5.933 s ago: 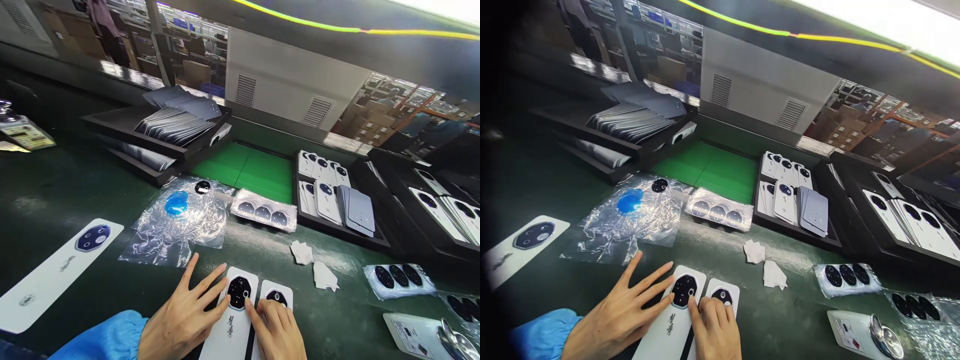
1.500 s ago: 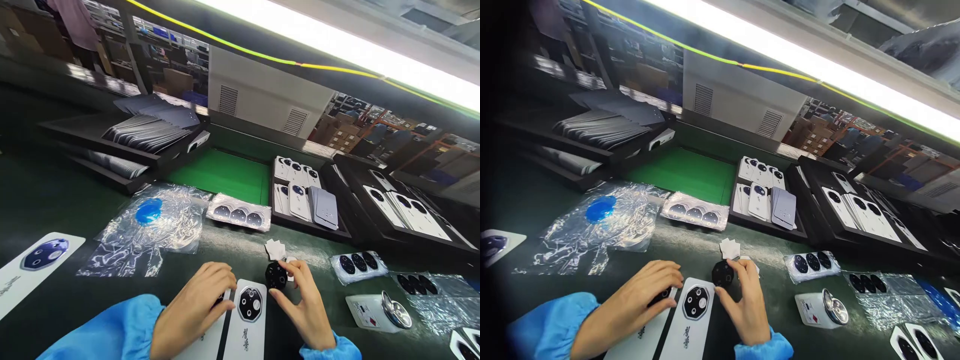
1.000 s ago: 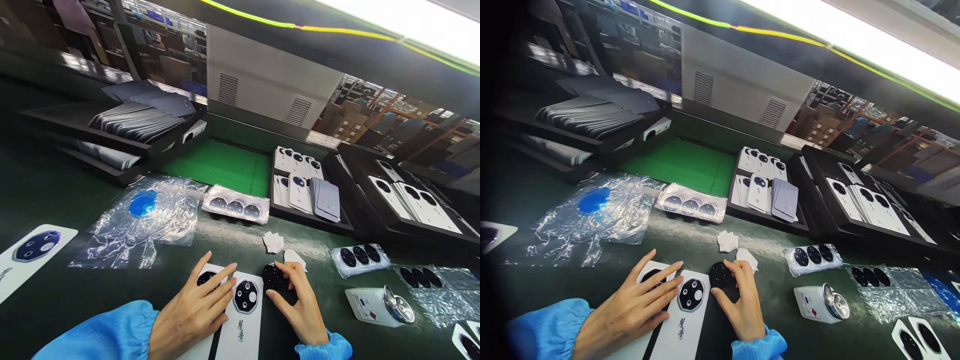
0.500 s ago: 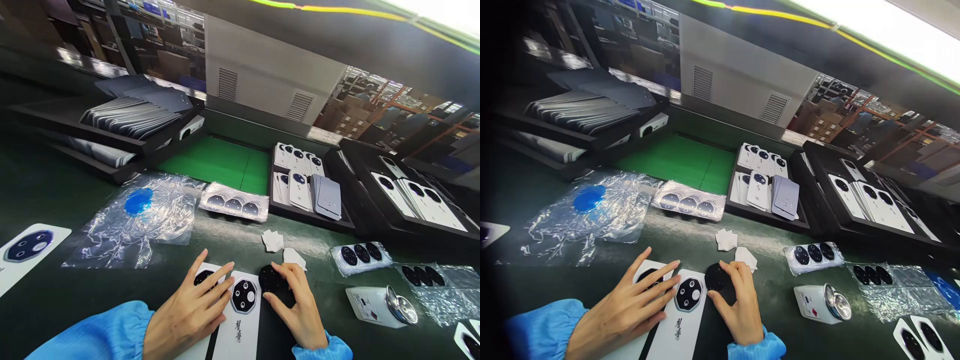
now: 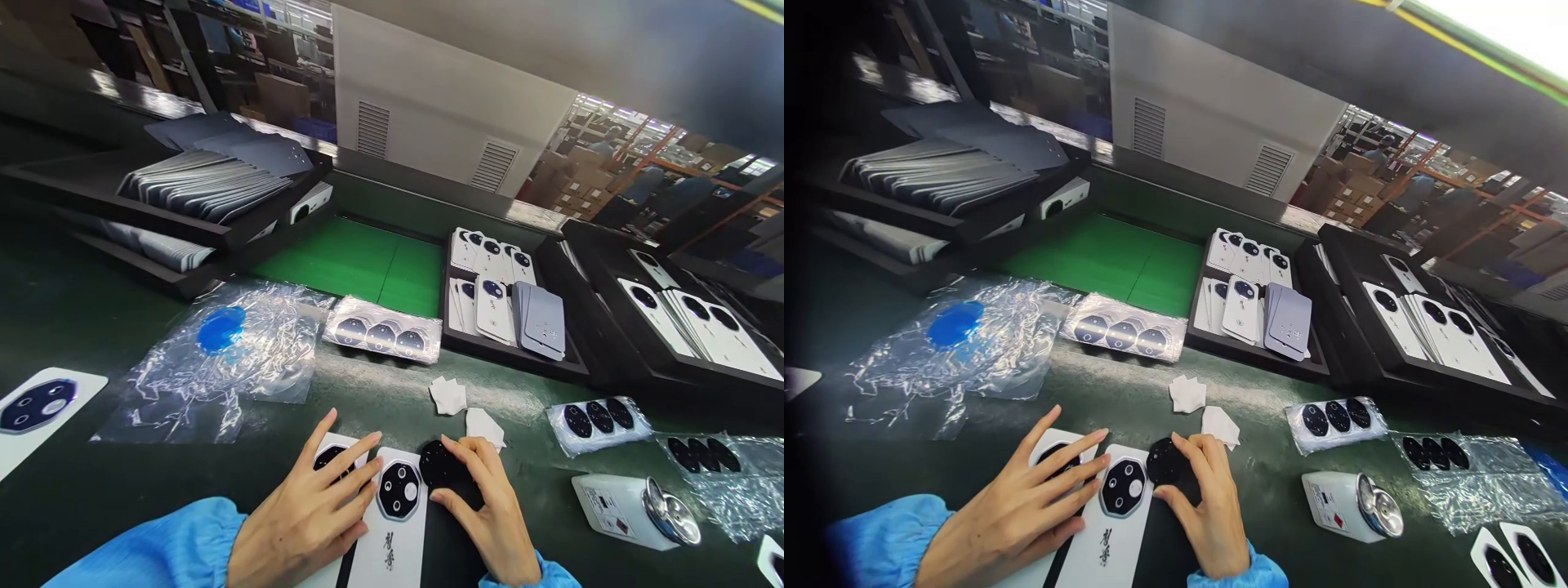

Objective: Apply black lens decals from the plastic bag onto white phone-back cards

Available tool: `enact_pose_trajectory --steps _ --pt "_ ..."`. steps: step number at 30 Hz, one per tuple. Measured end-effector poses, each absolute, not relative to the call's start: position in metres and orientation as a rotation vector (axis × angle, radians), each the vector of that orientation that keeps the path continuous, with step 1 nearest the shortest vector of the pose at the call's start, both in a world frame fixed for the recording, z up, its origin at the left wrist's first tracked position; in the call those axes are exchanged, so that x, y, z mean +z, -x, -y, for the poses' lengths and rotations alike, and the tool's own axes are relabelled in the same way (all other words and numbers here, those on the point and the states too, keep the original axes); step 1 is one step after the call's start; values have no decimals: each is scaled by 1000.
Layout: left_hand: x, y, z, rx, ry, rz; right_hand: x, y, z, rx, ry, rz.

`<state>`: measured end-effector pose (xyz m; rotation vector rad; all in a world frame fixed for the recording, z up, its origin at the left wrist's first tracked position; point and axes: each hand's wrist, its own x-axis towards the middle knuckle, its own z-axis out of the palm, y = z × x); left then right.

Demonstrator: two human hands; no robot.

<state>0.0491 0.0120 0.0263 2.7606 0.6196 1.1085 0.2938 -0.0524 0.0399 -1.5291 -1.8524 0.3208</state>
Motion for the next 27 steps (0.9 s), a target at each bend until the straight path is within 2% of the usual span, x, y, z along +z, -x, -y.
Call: enact_pose_trajectory --steps 27 --pt "29 -46 -18 1095 -2850 -539 38 -285 52 298 1537 1889"
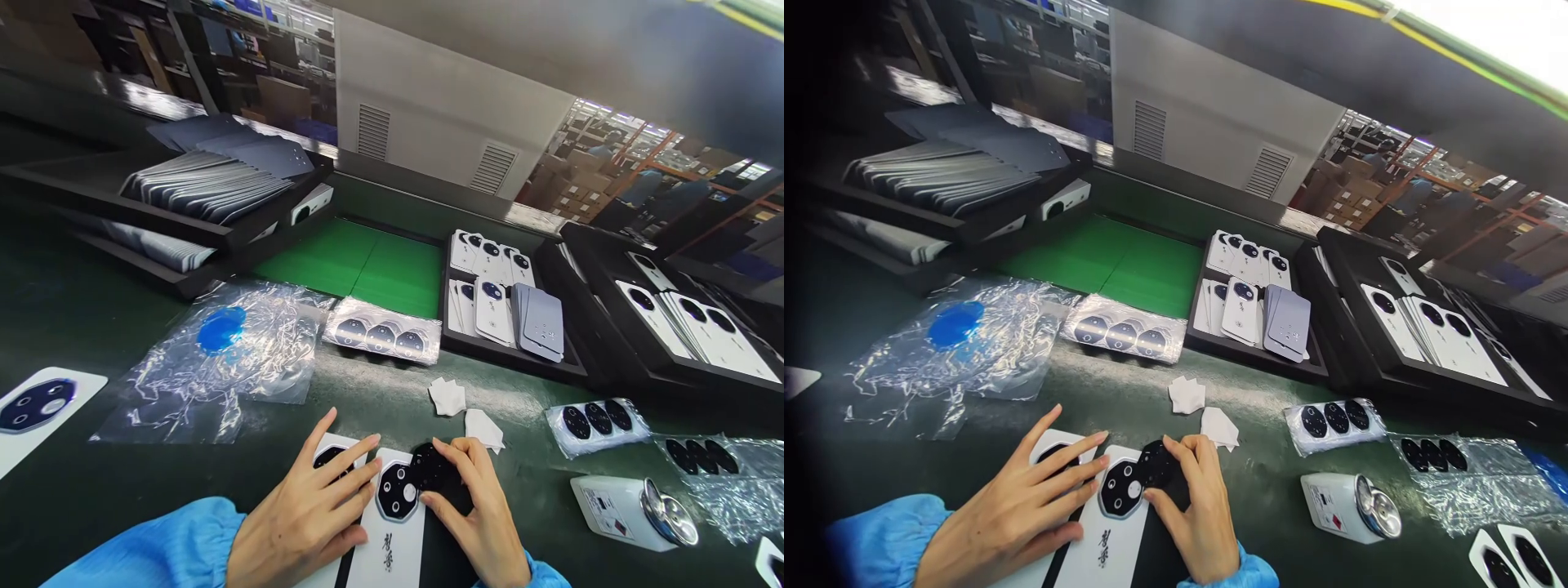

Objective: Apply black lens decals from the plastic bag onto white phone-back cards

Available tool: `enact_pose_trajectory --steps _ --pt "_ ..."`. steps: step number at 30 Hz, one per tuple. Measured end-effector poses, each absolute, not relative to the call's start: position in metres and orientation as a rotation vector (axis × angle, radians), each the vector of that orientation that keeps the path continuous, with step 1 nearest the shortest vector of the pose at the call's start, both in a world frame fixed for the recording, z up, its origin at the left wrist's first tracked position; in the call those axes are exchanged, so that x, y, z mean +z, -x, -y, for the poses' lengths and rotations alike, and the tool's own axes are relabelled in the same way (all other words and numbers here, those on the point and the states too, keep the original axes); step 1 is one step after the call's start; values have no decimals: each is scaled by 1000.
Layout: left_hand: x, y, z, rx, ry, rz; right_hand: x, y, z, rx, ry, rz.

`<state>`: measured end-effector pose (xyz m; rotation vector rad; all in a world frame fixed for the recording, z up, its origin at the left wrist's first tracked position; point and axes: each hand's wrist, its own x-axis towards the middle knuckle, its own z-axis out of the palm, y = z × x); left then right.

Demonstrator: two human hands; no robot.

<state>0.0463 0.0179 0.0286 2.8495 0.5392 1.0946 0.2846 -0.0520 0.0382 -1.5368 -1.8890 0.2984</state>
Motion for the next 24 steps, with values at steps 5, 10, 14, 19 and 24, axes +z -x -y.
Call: enact_pose_trajectory --steps 5,10,14,19,24 --pt "32 -48 -19 1031 -2878 -539 38 -284 51 328 1546 1896" --pt "29 -48 -18 1054 -2806 -582 36 -288 53 342 1553 1912" --pt "38 -46 -21 951 -2938 -513 35 -283 56 377 1542 1952" --pt "31 -47 -19 1025 -2848 -570 36 -268 54 406 1449 2048" --pt "21 -47 -16 1032 -2790 -574 36 -261 51 406 1422 2083"
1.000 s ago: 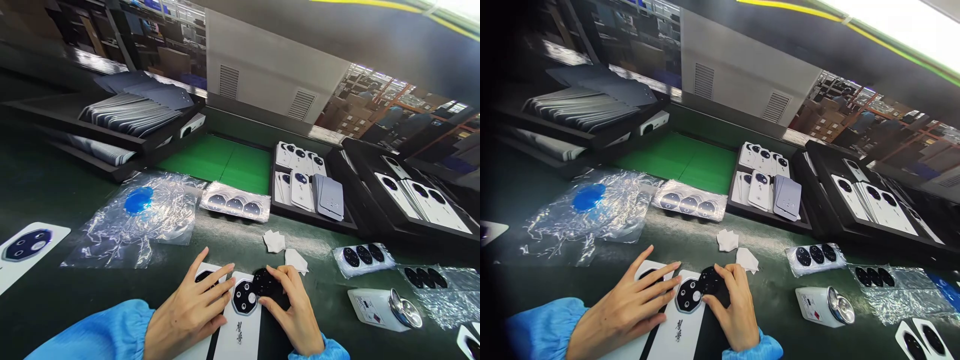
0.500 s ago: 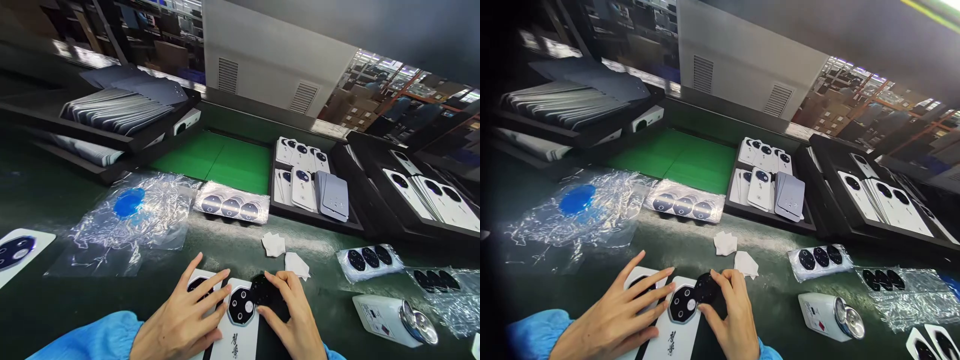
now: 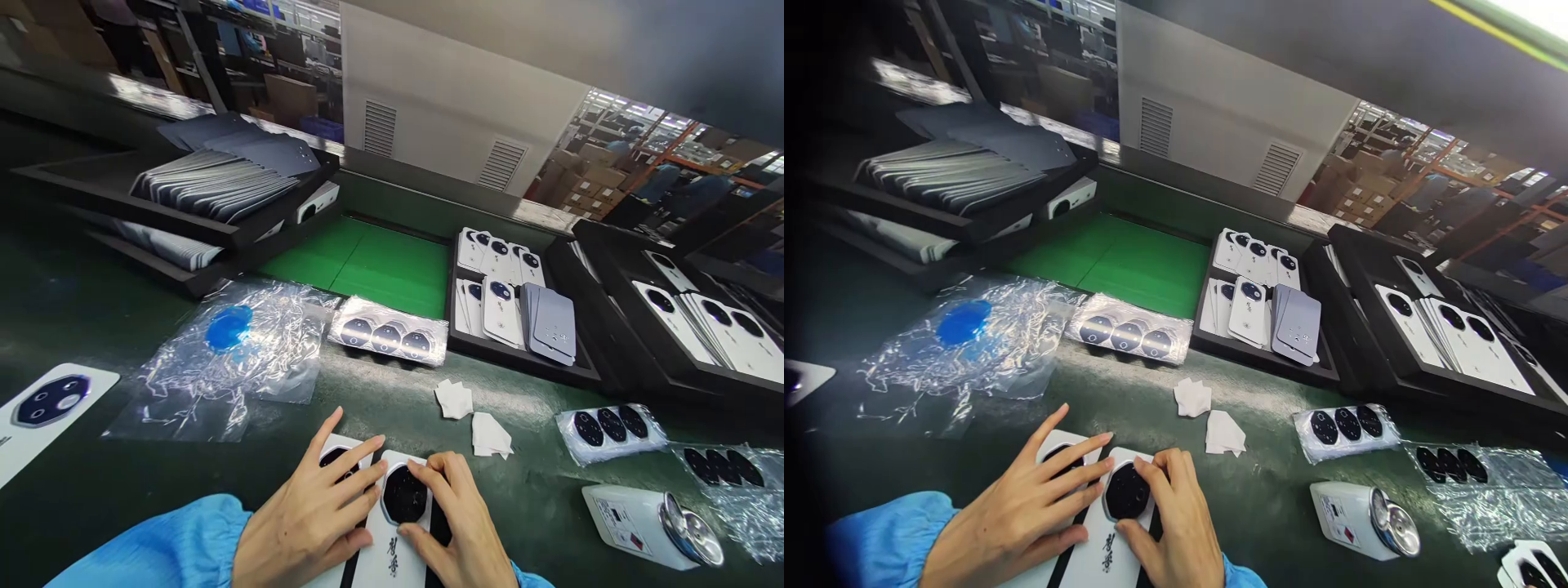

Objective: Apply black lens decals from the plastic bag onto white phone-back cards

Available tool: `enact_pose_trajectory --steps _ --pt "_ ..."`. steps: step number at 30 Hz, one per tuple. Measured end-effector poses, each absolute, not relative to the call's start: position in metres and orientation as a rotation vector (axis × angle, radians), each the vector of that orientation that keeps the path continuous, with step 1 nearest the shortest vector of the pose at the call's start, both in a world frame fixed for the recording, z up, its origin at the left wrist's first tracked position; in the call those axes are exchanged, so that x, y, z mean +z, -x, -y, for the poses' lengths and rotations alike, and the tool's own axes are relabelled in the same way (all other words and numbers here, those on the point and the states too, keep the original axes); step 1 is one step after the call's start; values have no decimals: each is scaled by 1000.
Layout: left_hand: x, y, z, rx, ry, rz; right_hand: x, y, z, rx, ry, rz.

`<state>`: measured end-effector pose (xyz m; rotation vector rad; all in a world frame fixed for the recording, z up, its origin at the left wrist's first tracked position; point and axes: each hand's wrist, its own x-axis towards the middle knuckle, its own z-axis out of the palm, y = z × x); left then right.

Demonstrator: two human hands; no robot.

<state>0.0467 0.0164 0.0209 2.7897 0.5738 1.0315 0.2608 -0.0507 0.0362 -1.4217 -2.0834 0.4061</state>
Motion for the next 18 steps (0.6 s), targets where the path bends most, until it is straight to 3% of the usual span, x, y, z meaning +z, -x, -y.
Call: enact_pose_trajectory --steps 18 --pt "22 -45 -16 1030 -2722 -566 44 -260 45 358 1410 2119"
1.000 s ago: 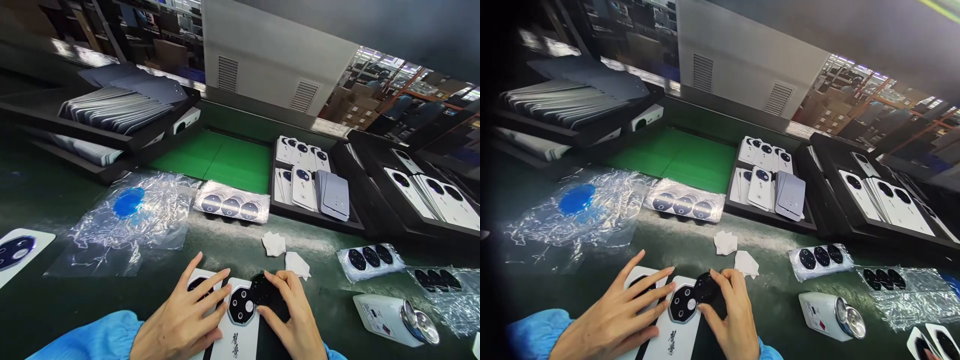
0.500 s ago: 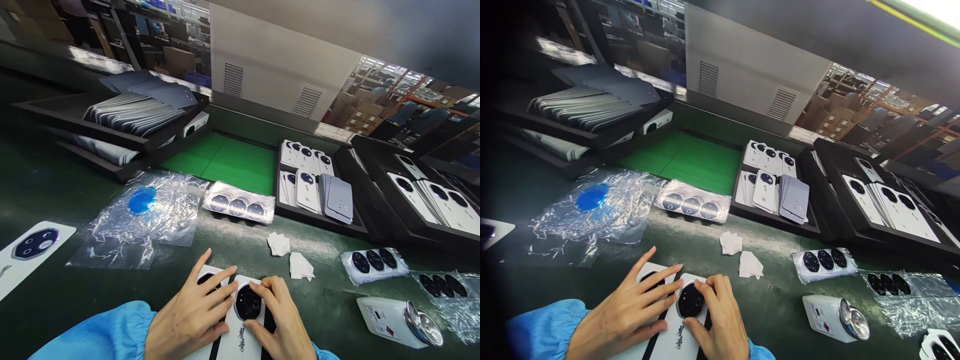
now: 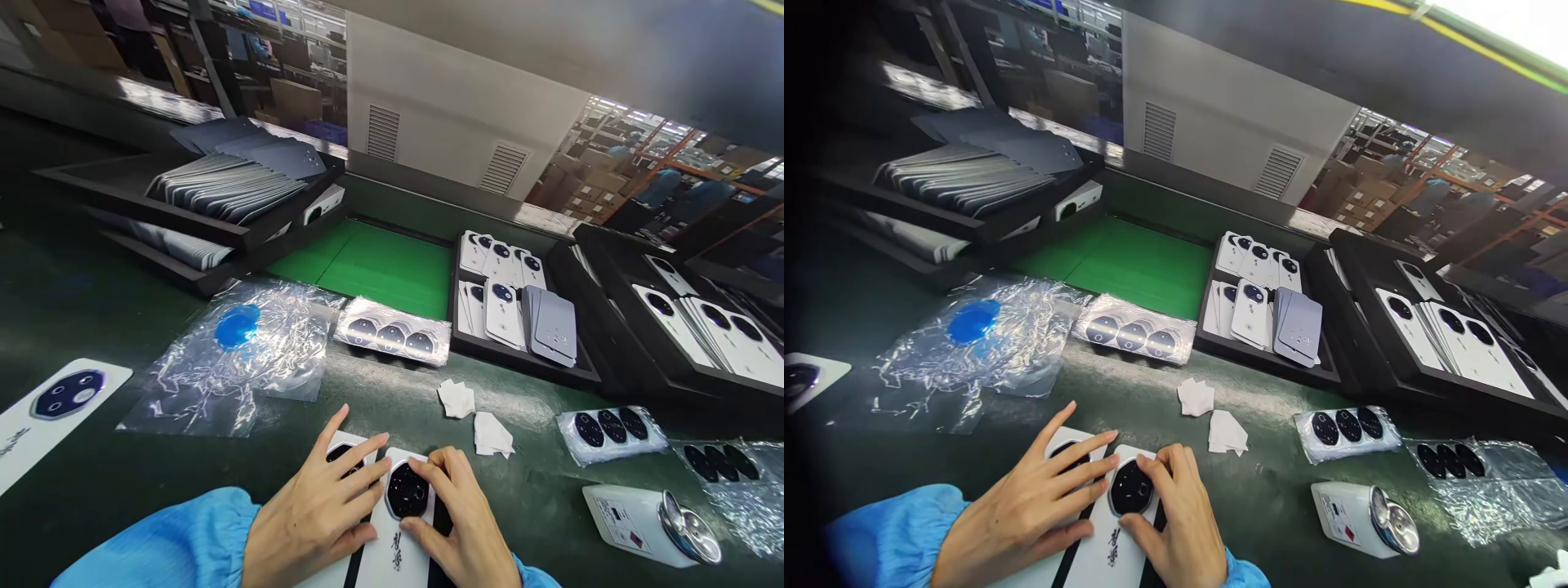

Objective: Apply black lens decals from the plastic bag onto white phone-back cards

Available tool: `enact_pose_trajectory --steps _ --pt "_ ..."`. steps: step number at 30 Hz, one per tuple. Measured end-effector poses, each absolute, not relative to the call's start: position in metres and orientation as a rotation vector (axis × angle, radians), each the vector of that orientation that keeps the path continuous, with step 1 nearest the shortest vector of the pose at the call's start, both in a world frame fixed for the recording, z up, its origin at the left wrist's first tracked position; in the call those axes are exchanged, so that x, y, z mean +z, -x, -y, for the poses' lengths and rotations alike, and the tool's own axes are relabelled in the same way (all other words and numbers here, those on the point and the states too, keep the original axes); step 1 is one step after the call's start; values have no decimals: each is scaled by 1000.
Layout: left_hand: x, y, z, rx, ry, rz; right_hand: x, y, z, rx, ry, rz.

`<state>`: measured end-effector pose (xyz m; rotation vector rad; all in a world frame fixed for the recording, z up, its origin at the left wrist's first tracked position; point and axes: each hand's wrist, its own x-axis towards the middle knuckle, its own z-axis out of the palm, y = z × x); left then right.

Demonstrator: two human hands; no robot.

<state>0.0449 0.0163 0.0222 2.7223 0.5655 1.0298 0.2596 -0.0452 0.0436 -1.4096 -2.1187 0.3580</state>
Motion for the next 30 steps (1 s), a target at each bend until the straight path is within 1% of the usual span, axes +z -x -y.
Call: enact_pose_trajectory --steps 13,22,30 --pt "22 -45 -16 1051 -2718 -565 52 -258 42 351 1441 2134" --pt "27 -48 -13 1075 -2719 -568 54 -250 41 333 1574 2119" --pt "15 -49 -9 1105 -2711 -571 52 -244 44 286 1699 2135"
